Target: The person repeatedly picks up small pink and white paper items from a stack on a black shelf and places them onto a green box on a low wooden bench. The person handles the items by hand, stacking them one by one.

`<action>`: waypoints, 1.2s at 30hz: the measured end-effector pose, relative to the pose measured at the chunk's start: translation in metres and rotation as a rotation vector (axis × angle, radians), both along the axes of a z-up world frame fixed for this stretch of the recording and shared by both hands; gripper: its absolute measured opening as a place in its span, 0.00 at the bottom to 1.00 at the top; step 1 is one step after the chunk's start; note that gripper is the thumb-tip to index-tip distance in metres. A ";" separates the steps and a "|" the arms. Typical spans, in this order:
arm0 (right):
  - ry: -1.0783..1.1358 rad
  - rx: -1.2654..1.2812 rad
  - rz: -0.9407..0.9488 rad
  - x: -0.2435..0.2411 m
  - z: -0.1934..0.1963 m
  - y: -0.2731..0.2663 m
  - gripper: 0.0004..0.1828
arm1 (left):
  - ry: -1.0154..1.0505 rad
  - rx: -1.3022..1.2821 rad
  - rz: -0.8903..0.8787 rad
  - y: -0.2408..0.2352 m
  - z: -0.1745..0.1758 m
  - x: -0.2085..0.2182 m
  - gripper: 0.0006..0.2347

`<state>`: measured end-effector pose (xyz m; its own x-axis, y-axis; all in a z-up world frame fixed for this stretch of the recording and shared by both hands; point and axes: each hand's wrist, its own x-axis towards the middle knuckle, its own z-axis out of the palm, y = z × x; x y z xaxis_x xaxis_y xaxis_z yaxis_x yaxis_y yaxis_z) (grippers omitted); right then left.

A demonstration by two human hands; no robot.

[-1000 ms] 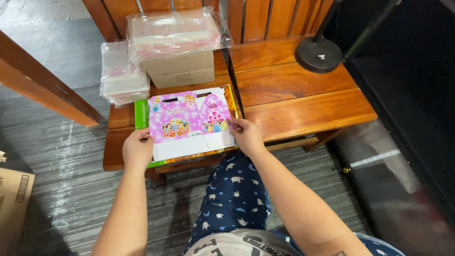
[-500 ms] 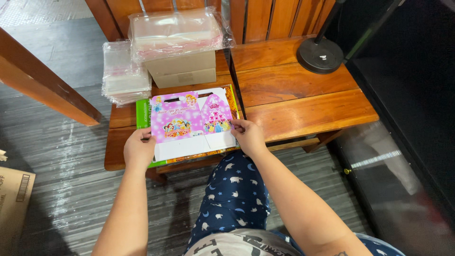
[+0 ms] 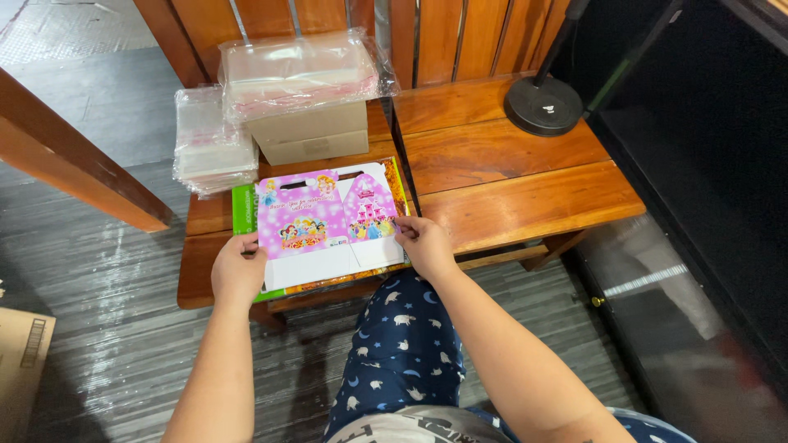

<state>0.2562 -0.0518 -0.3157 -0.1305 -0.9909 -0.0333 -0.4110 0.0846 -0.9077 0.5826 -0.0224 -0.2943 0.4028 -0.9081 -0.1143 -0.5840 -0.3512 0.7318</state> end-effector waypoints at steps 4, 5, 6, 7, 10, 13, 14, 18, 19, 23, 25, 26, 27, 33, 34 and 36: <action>0.036 0.007 0.013 -0.001 0.000 0.000 0.18 | -0.020 0.027 -0.003 0.001 0.006 -0.003 0.16; 0.031 -0.001 0.010 0.000 0.000 0.000 0.18 | -0.023 0.025 0.004 0.001 0.006 -0.004 0.15; 0.026 -0.009 0.008 0.000 0.001 0.001 0.19 | -0.026 0.022 0.012 0.001 0.006 -0.004 0.15; 0.026 -0.012 0.005 -0.001 0.002 0.002 0.19 | -0.026 0.019 0.009 0.001 0.002 -0.004 0.15; 0.073 -0.015 0.010 -0.005 0.006 0.004 0.19 | -0.063 -0.066 0.043 -0.004 -0.009 -0.003 0.14; 0.010 -0.010 0.012 -0.017 0.005 0.005 0.19 | -0.055 -0.207 0.082 -0.003 -0.014 -0.002 0.16; 0.097 0.008 -0.024 -0.025 0.005 0.006 0.17 | -0.200 -0.318 0.131 0.000 -0.014 -0.007 0.18; 0.122 -0.004 -0.102 -0.065 0.019 0.018 0.10 | -0.312 -0.664 0.004 -0.006 -0.011 -0.040 0.16; 0.129 -0.014 -0.133 -0.075 0.036 0.027 0.10 | -0.295 -0.679 -0.021 -0.012 -0.009 -0.055 0.16; 0.058 -0.059 -0.212 -0.124 0.075 0.056 0.11 | -0.164 -0.804 -0.279 -0.037 0.011 -0.136 0.11; 0.067 -0.134 -0.277 -0.153 0.082 0.073 0.11 | -0.037 -0.814 -0.406 -0.040 0.029 -0.187 0.09; 0.076 -0.173 -0.335 -0.167 0.089 0.083 0.11 | 0.033 -0.823 -0.494 -0.038 0.042 -0.216 0.09; 0.087 -0.213 -0.393 -0.181 0.096 0.093 0.11 | 0.103 -0.830 -0.583 -0.035 0.055 -0.244 0.10; 0.226 -0.366 -0.648 -0.271 0.168 0.175 0.09 | 0.239 -0.793 -0.962 -0.006 0.122 -0.389 0.05; 0.234 -0.369 -0.675 -0.287 0.176 0.189 0.09 | 0.252 -0.798 -0.987 -0.002 0.126 -0.413 0.05; 0.322 -0.426 -0.778 -0.314 0.194 0.218 0.09 | 0.258 -0.834 -1.081 0.007 0.135 -0.459 0.03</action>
